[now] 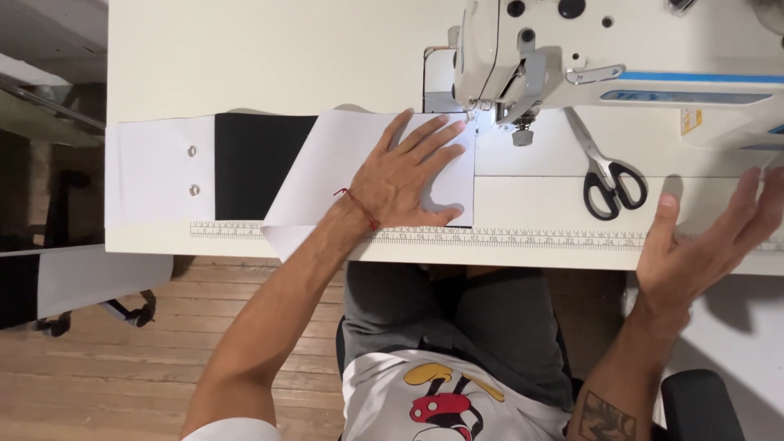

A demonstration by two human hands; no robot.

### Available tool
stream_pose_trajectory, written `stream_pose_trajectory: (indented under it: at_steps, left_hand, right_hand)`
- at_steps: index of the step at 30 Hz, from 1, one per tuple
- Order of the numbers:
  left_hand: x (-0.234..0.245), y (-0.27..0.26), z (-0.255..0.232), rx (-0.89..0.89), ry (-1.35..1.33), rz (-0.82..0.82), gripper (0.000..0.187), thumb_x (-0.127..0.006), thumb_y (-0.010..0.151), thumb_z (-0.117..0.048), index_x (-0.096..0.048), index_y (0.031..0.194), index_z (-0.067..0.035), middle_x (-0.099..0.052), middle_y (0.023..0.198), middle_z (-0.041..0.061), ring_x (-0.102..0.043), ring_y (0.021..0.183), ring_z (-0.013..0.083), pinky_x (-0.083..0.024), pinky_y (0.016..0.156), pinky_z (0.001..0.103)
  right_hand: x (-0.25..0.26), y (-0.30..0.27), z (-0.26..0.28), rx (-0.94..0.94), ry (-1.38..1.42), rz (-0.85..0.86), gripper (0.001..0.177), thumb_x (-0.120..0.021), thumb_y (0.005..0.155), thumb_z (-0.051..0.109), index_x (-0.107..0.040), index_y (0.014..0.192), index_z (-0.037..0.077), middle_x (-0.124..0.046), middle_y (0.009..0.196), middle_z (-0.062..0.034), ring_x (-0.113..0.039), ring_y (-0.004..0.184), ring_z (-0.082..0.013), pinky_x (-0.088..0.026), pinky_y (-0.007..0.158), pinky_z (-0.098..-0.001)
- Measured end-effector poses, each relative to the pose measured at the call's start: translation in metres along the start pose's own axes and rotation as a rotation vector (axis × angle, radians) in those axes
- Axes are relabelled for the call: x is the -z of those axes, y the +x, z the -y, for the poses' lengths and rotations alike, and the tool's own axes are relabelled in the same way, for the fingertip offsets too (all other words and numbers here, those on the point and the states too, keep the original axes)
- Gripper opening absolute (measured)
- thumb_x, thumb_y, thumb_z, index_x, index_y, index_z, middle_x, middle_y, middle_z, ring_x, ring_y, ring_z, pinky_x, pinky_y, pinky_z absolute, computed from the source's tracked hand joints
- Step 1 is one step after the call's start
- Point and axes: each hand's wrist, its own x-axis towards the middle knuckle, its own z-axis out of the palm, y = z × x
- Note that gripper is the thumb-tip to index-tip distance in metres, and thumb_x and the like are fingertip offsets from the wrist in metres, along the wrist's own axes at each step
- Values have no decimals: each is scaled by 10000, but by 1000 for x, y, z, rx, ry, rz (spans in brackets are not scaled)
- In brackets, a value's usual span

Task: Trimming and aligning leather components at a sewing station

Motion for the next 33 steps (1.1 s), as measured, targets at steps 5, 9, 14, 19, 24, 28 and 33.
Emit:
stream_pose_trajectory:
  at_steps: [5, 9, 14, 19, 24, 28, 33]
  left_hand:
    - [1, 1, 0, 2, -7, -8, 861, -687, 1014, -772, -749, 1528, -84, -580, 1784, 122, -531, 1678, 345, -247, 1422, 680]
    - [0, 0, 1, 9, -9, 4, 860, -710, 1003, -765, -740, 1536, -91, -558, 1799, 116, -513, 1690, 342, -228, 1430, 682]
    - [-1, -2, 0, -18, 1, -31, 854, -744, 999, -764, -759, 1522, -89, -579, 1783, 116, -549, 1669, 348, -250, 1427, 679]
    - [-1, -3, 0, -20, 5, -49, 846, -729, 1001, -763, -761, 1513, -90, -595, 1768, 113, -565, 1656, 344, -264, 1425, 676]
    - [0, -1, 0, -11, 14, -36, 846, -751, 992, -747, -757, 1528, -93, -580, 1784, 106, -537, 1678, 328, -253, 1431, 663]
    - [-1, -1, -1, 2, -1, -28, 847, -732, 990, -762, -756, 1507, -93, -579, 1783, 103, -543, 1673, 327, -262, 1423, 671]
    - [-8, 3, 4, 97, 48, 92, 942, -582, 955, -953, -660, 1593, -265, -569, 1792, 18, -447, 1714, 231, -177, 1460, 612]
  right_hand:
    - [-1, -3, -1, -3, -10, 16, 626, -712, 1354, 177, -430, 1771, -195, -428, 1732, -437, -471, 1610, -642, -415, 1348, -729]
    - [-5, -4, -9, 31, -40, -37, 408, -750, 1360, 88, -601, 1556, -237, -623, 1572, -492, -616, 1399, -686, -493, 1185, -708]
    - [-4, -5, -14, 55, -40, -81, 347, -719, 1402, 107, -683, 1424, -238, -747, 1514, -506, -721, 1337, -700, -542, 1136, -690]
    - [-8, -11, -17, 0, -64, -96, 328, -769, 1346, 62, -666, 1475, -222, -689, 1602, -492, -662, 1392, -705, -503, 1160, -704]
    - [-18, -16, -22, 27, -26, -104, 377, -815, 1310, 6, -640, 1521, -252, -534, 1608, -389, -614, 1389, -573, -564, 1147, -681]
    - [-16, -10, 44, 102, 323, -26, 233, -753, 1247, -117, -630, 1421, -213, -576, 1383, -343, -548, 1366, -525, -474, 1189, -661]
    - [-50, -22, 95, 257, 265, 407, 389, -922, 1023, 246, -850, 1347, 43, -672, 1238, -150, -678, 1139, -353, -517, 1075, -489]
